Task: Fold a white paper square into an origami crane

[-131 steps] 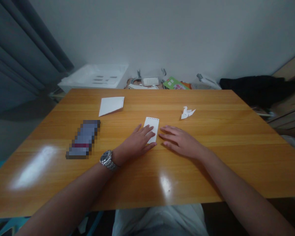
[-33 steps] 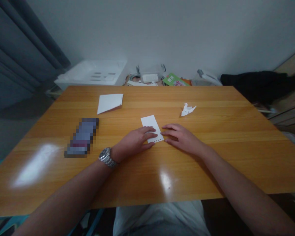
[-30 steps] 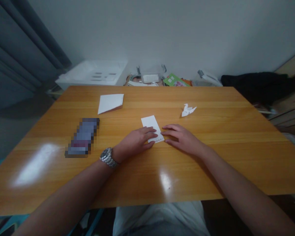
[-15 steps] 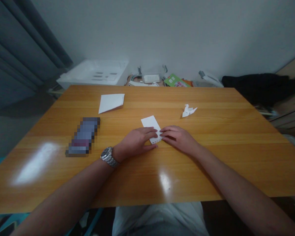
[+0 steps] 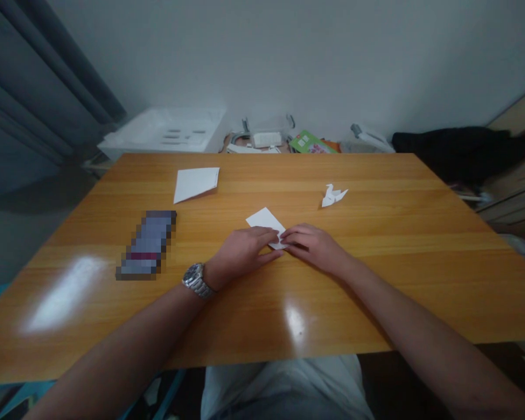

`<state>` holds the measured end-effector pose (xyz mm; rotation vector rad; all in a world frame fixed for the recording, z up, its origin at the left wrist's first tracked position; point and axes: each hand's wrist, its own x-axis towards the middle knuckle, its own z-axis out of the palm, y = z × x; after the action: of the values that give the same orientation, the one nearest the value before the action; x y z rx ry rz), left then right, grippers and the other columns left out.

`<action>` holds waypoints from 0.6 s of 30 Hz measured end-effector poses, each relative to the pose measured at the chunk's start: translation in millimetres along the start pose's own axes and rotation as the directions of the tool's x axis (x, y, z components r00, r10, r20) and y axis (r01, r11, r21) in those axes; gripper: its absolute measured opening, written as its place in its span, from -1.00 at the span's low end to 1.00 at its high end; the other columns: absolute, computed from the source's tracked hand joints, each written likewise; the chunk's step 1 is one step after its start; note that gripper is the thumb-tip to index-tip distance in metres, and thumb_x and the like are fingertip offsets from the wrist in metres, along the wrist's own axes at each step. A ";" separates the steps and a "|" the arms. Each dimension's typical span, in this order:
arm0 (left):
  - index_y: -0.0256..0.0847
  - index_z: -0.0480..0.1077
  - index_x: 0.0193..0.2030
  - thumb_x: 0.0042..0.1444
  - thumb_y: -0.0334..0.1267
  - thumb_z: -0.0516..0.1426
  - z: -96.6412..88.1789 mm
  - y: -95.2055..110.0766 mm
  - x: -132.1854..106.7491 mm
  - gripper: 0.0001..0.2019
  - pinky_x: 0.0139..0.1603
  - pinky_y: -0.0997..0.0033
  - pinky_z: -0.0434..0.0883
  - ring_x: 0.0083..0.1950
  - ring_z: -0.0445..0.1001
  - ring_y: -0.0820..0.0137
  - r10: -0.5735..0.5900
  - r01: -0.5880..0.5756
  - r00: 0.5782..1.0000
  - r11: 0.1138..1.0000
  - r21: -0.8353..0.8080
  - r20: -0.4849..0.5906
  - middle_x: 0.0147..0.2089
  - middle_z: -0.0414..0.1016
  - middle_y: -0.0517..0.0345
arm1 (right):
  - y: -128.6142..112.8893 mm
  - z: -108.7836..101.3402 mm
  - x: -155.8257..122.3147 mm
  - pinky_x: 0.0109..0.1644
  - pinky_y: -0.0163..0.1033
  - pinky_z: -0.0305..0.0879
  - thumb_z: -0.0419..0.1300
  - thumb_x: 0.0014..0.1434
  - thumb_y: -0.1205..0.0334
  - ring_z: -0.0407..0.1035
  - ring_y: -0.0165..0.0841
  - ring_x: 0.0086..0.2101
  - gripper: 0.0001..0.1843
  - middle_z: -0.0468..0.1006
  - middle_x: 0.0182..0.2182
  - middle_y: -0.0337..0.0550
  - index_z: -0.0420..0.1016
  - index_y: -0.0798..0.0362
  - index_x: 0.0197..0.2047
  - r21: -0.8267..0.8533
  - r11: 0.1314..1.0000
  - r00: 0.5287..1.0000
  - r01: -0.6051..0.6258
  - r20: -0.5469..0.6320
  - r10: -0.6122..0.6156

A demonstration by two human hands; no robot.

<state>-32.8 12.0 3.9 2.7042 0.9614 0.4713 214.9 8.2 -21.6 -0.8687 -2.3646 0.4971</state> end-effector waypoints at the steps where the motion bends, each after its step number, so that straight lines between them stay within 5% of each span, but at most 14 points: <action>1: -0.14 0.40 0.17 0.38 0.02 0.10 0.6 -0.9 -0.3 -0.63 0.15 0.22 0.49 0.16 0.54 0.20 0.010 -0.010 1.000 1.000 0.005 0.005 0.18 0.55 0.02 | 0.9 0.0 -0.1 0.08 -0.06 0.45 0.17 0.40 0.22 0.51 -0.23 -0.04 -0.83 0.64 -0.07 -0.06 0.60 -0.03 -0.07 0.000 1.000 1.000 0.002 0.004 -0.002; 13: -0.16 0.50 -0.01 0.44 -0.23 0.02 4.5 -8.4 0.5 -0.77 0.24 0.19 0.46 0.20 0.50 0.24 0.044 -0.044 0.999 0.999 0.005 0.007 0.21 0.51 0.03 | -2.1 -6.9 -1.4 0.02 -0.07 0.43 0.15 0.40 0.24 0.50 -0.22 -0.09 -0.82 0.65 -0.11 -0.04 0.60 0.01 -0.14 -0.070 0.998 1.000 -0.005 0.005 0.005; 18: -0.18 0.50 0.03 0.43 -0.22 0.04 2.2 -7.2 0.6 -0.77 0.13 0.22 0.51 0.10 0.55 0.24 -0.024 0.024 1.000 0.999 0.037 -0.003 0.16 0.53 0.02 | -4.9 -4.1 -2.1 0.05 -0.08 0.43 0.16 0.39 0.24 0.50 -0.23 -0.08 -0.84 0.64 -0.11 -0.05 0.59 0.01 -0.13 -0.032 0.999 1.000 -0.024 0.013 0.024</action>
<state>-35.6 17.6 -0.2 2.7220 1.0114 0.4576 216.5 3.8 -16.6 -0.9118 -2.3828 0.4769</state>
